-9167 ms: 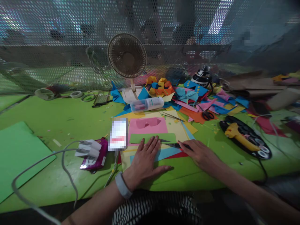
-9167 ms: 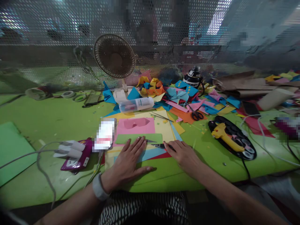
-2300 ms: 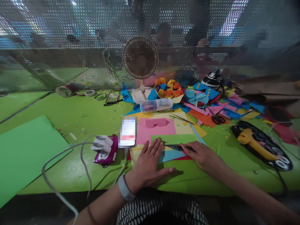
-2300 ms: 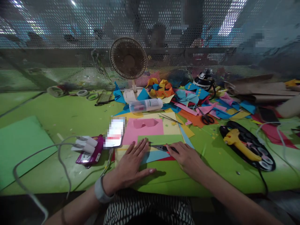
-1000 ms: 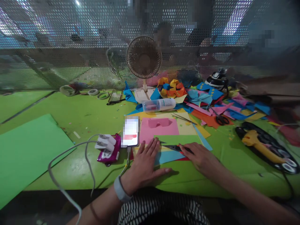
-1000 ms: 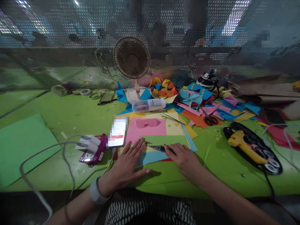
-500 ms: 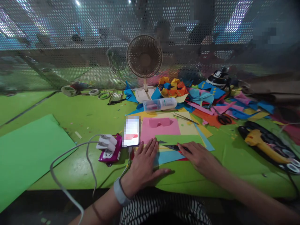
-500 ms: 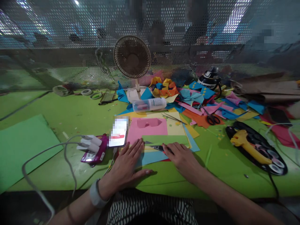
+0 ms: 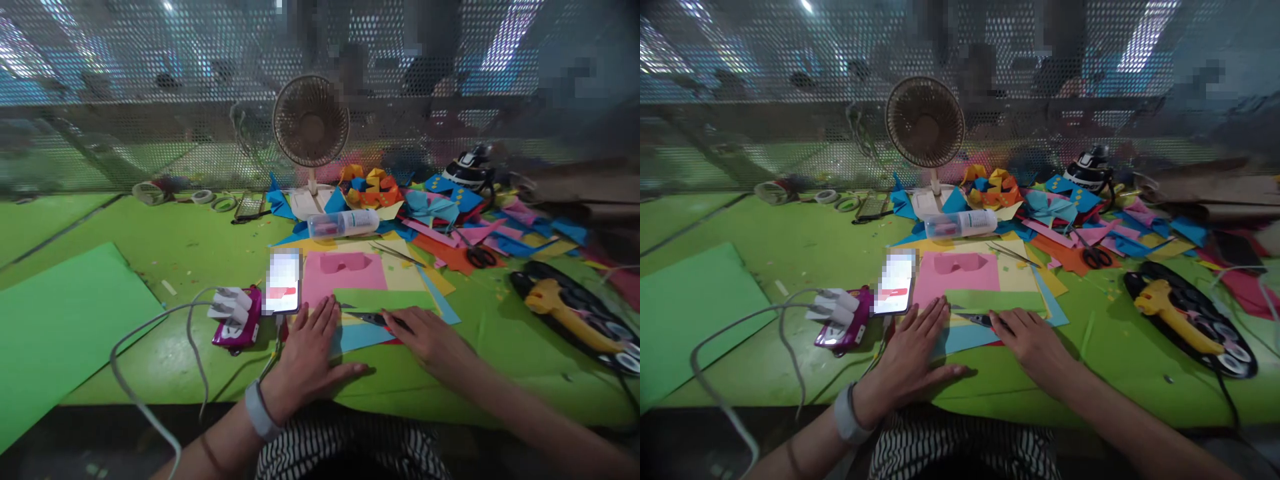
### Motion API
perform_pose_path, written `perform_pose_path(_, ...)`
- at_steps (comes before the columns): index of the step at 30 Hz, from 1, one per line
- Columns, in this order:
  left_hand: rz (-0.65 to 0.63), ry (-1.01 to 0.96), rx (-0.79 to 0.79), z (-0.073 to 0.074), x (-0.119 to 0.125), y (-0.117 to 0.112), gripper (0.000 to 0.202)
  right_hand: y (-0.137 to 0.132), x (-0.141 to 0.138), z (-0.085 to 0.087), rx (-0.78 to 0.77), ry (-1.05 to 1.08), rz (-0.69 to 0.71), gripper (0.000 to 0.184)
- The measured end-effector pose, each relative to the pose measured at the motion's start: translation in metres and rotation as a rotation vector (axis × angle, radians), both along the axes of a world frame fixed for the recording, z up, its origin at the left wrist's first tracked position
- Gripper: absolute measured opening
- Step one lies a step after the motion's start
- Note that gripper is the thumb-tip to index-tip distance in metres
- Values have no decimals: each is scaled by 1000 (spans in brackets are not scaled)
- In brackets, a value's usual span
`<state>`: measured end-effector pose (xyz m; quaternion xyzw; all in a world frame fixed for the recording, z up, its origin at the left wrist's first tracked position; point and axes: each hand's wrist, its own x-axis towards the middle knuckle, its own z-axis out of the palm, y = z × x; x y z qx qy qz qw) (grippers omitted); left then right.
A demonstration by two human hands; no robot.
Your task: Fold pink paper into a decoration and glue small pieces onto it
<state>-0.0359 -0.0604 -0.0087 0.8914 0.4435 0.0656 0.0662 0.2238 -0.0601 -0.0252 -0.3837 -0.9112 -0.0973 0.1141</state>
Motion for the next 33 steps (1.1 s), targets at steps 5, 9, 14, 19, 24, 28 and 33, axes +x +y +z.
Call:
perform_pose_path(5, 6, -24, -1, -2, 0, 0, 90, 2, -1, 0, 8, -13, -5, 46)
perform_pose_path(9, 3, -29, -13, -3, -1, 0, 92, 1, -1, -1, 7, -25, 7, 47)
perform_pose_path(14, 0, -36, -36, -1, -2, 0, 90, -1, -1, 0, -8, -35, -10, 48)
perform_pose_path(19, 42, -37, -9, -3, -4, 0, 90, -2, -3, 2, -12, -34, -22, 49)
perform_pose_path(24, 48, 3, -4, -4, 0, 0, 91, -1, -6, 0, -7, -30, -27, 49)
perform_pose_path(28, 61, 16, -10, -1, 2, 1, 92, 1, -8, -1, -9, -34, -16, 47)
perform_pose_path(33, 47, -7, 11, 0, 1, 0, 92, 2, -6, 0, -18, -45, 26, 47)
